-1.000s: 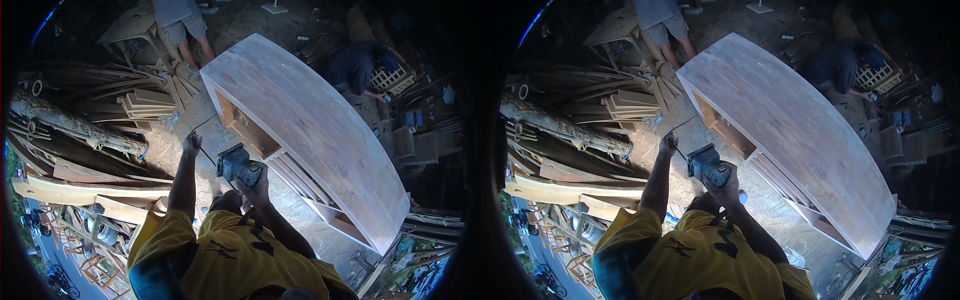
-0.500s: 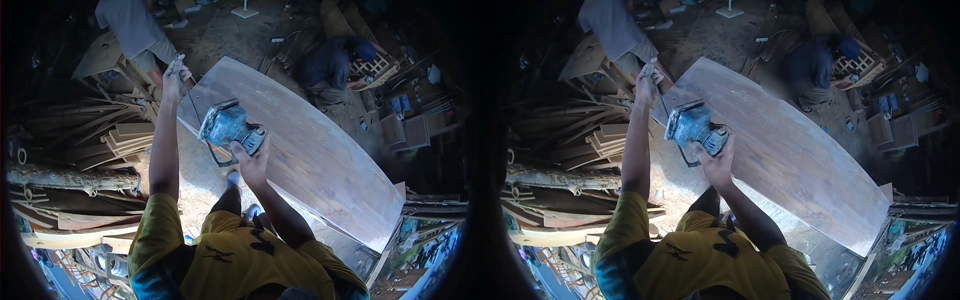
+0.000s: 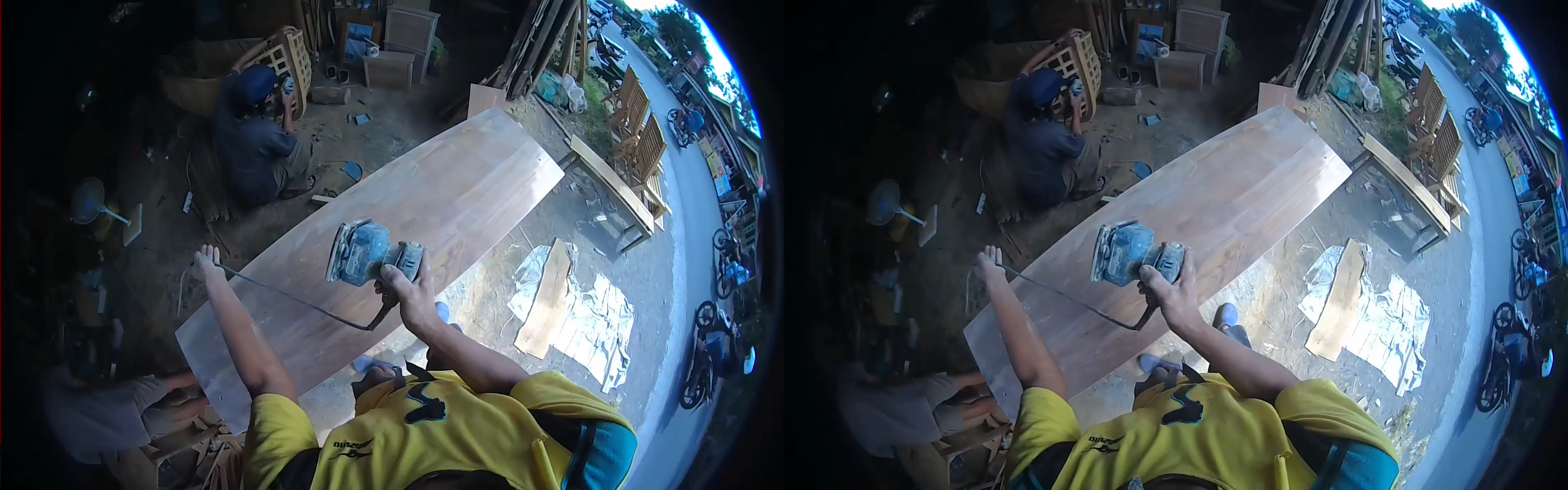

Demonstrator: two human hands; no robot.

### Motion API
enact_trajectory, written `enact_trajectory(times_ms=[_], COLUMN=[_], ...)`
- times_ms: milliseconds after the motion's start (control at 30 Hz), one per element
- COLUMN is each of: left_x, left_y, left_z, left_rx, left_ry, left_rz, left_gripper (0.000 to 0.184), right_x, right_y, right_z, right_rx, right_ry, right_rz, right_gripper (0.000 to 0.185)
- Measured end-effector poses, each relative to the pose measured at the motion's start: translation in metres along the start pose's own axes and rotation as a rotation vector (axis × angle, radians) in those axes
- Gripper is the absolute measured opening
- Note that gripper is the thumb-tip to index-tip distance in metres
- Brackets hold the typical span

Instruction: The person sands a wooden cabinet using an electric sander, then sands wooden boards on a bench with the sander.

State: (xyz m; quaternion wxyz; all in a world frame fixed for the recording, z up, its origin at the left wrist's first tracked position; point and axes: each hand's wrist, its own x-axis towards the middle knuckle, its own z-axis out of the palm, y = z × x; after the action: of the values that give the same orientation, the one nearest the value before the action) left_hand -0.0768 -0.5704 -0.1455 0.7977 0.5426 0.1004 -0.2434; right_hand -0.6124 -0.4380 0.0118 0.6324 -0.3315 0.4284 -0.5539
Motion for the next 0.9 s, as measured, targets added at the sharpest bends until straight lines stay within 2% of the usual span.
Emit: enact_trajectory(times_ms=[100, 167, 200, 233, 267, 333, 433, 533, 600, 633, 667, 767, 800, 867, 900], left_x=[0.024, 0.045, -0.008, -0.041, -0.094, -0.195, -0.310, -0.410, -0.468, -0.483, -0.502, -0.566, -0.580, -0.595, -0.609], left_y=[-0.008, -0.029, -0.035, -0.044, -0.047, -0.063, -0.118, -0.190, -0.237, -0.264, -0.283, -0.332, -0.356, -0.396, -0.402], left_z=[0.022, 0.051, 0.089, 0.127, 0.171, 0.239, 0.306, 0.317, 0.308, 0.303, 0.299, 0.287, 0.289, 0.279, 0.276], left_rx=[0.026, -0.041, 0.319, 0.334, 0.367, 0.419, 0.432, 0.471, 0.552, 0.628, 0.650, 0.704, 0.697, 0.644, 0.650], left_ry=[0.031, -0.143, -0.257, -0.441, -0.526, -0.779, -1.047, -1.267, -1.306, -1.379, -1.424, -1.394, -1.440, -1.326, -1.329], left_rz=[-0.068, -0.157, 0.084, 0.153, 0.176, 0.249, 0.276, 0.197, 0.108, 0.215, 0.194, 0.045, 0.016, -0.059, -0.043], left_gripper=[0.045, 0.043, 0.038, 0.034, 0.034, 0.042, 0.039, 0.039, 0.040, 0.039, 0.039, 0.035, 0.035, 0.034, 0.034], right_x=[0.017, 0.031, 0.037, 0.044, 0.058, 0.069, 0.088, 0.087, 0.076, 0.070, 0.058, 0.023, 0.011, -0.007, -0.010], right_y=[-0.025, -0.038, -0.043, -0.042, -0.042, -0.058, -0.097, -0.133, -0.150, -0.160, -0.167, -0.165, -0.179, -0.168, -0.164], right_z=[-0.067, -0.106, -0.121, -0.134, -0.145, -0.172, -0.222, -0.282, -0.324, -0.346, -0.365, -0.438, -0.446, -0.502, -0.519], right_rx=[-0.004, 0.039, 0.088, 0.055, 0.031, 0.008, 0.023, -0.016, -0.115, -0.173, -0.230, -0.410, -0.478, -0.739, -0.668], right_ry=[0.145, 0.174, 0.176, 0.185, 0.194, 0.198, 0.138, 0.198, 0.327, 0.407, 0.497, 0.691, 0.767, 0.890, 0.962], right_rz=[-0.051, -0.033, 0.004, -0.048, -0.100, -0.058, -0.079, -0.188, -0.253, -0.264, -0.266, -0.308, -0.256, -0.130, -0.039], right_gripper=[0.052, 0.049, 0.048, 0.050, 0.052, 0.057, 0.069, 0.073, 0.078, 0.077, 0.076, 0.073, 0.070, 0.066, 0.062])
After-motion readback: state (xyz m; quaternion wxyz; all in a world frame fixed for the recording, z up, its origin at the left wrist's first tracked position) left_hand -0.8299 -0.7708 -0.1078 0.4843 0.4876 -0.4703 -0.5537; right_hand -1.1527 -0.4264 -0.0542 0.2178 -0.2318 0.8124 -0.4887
